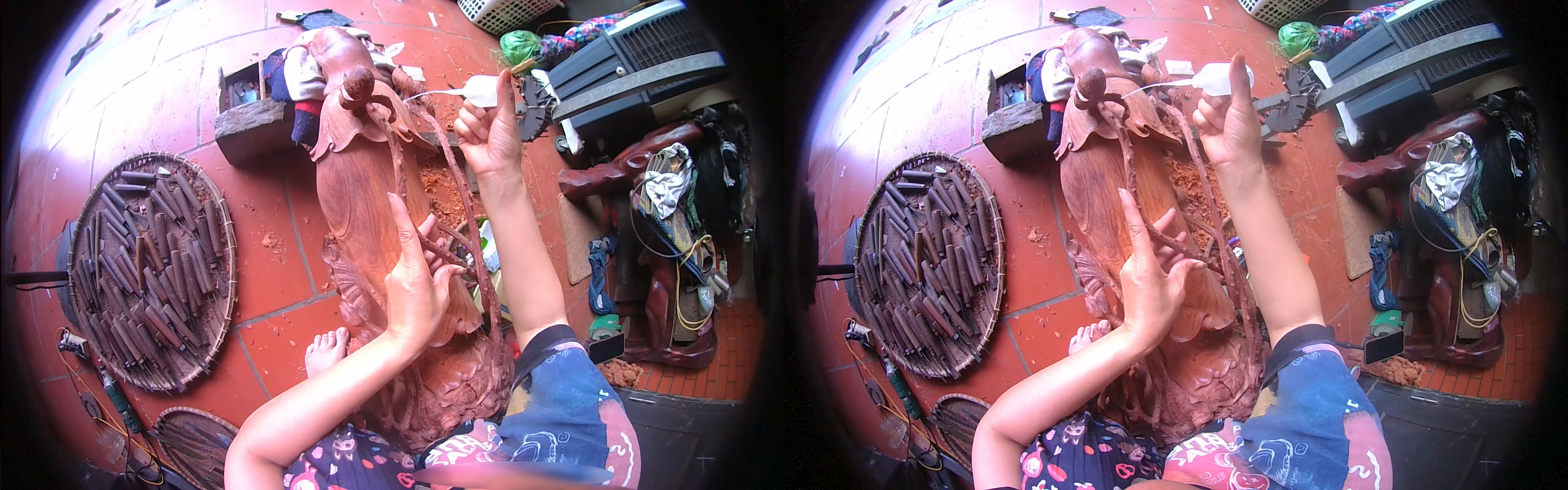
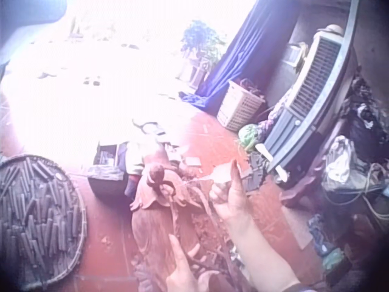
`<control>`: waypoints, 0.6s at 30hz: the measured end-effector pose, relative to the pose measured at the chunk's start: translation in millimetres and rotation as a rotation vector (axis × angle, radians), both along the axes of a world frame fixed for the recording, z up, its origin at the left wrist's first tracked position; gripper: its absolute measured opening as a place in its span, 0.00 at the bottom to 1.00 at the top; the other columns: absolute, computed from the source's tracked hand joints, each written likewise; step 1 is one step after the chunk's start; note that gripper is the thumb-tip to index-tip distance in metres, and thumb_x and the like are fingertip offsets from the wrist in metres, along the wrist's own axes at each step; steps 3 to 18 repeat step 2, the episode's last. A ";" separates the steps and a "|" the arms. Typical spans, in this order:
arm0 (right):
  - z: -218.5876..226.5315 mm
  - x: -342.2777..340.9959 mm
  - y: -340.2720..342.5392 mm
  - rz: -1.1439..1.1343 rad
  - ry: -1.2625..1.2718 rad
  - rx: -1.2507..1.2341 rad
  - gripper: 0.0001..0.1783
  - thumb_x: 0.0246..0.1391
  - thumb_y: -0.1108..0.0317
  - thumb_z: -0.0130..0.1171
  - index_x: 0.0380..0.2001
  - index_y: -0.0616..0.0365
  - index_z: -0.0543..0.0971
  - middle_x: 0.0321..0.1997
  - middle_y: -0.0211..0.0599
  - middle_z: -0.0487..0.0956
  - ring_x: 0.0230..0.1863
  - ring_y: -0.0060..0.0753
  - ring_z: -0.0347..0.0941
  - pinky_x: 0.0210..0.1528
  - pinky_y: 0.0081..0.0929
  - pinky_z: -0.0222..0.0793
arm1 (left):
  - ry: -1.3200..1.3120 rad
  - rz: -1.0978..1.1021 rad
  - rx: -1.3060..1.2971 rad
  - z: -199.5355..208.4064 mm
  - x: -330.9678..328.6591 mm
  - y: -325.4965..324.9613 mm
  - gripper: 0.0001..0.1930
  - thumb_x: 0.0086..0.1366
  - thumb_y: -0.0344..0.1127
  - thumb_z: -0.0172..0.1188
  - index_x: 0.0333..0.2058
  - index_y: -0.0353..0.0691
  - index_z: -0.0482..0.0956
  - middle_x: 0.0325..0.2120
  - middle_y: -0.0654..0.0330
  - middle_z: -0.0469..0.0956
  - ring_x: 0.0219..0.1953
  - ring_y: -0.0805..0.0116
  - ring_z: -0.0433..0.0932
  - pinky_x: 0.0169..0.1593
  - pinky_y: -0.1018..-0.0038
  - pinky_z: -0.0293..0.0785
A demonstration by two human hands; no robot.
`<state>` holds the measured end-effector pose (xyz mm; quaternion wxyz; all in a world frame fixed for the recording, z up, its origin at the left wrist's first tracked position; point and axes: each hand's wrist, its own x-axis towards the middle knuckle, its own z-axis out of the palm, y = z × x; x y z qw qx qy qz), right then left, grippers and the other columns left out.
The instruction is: The person carves a large piece of reddish-brown wood using a chisel and a mallet. They repeatedly strike the chisel to shape the wood, occasionally pausing to inspect the work. Later, they apply glue from a bottle to a section of the wood and press a carved piece into place.
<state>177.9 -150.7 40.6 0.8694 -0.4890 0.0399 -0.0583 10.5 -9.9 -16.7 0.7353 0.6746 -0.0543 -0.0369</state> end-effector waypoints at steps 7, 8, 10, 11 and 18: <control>1.2 4.7 7.8 -0.096 -0.013 -0.062 0.28 0.49 0.38 0.67 0.33 0.51 0.73 0.16 0.19 0.61 0.12 0.10 0.50 0.15 0.13 0.43 | 0.006 -0.005 -0.015 0.6 0.3 -0.6 0.58 0.57 0.15 0.61 0.70 0.51 0.25 0.57 0.43 0.71 0.49 0.55 0.81 0.46 0.70 0.83; 1.2 4.7 7.8 -0.096 -0.013 -0.062 0.28 0.49 0.38 0.67 0.33 0.51 0.73 0.16 0.19 0.61 0.12 0.10 0.50 0.15 0.13 0.43 | 0.006 -0.005 -0.015 0.6 0.3 -0.6 0.58 0.57 0.15 0.61 0.70 0.51 0.25 0.57 0.43 0.71 0.49 0.55 0.81 0.46 0.70 0.83; 1.2 4.7 7.8 -0.096 -0.013 -0.062 0.28 0.49 0.38 0.67 0.33 0.51 0.73 0.16 0.19 0.61 0.12 0.10 0.50 0.15 0.13 0.43 | 0.006 -0.005 -0.015 0.6 0.3 -0.6 0.58 0.57 0.15 0.61 0.70 0.51 0.25 0.57 0.43 0.71 0.49 0.55 0.81 0.46 0.70 0.83; 1.2 4.7 7.8 -0.096 -0.013 -0.062 0.28 0.49 0.38 0.67 0.33 0.51 0.73 0.16 0.19 0.61 0.12 0.10 0.50 0.15 0.13 0.43 | 0.006 -0.005 -0.015 0.6 0.3 -0.6 0.58 0.57 0.15 0.61 0.70 0.51 0.25 0.57 0.43 0.71 0.49 0.55 0.81 0.46 0.70 0.83; 1.2 4.7 7.8 -0.096 -0.013 -0.062 0.28 0.49 0.38 0.67 0.33 0.51 0.73 0.16 0.19 0.61 0.12 0.10 0.50 0.15 0.13 0.43 | 0.006 -0.005 -0.015 0.6 0.3 -0.6 0.58 0.57 0.15 0.61 0.70 0.51 0.25 0.57 0.43 0.71 0.49 0.55 0.81 0.46 0.70 0.83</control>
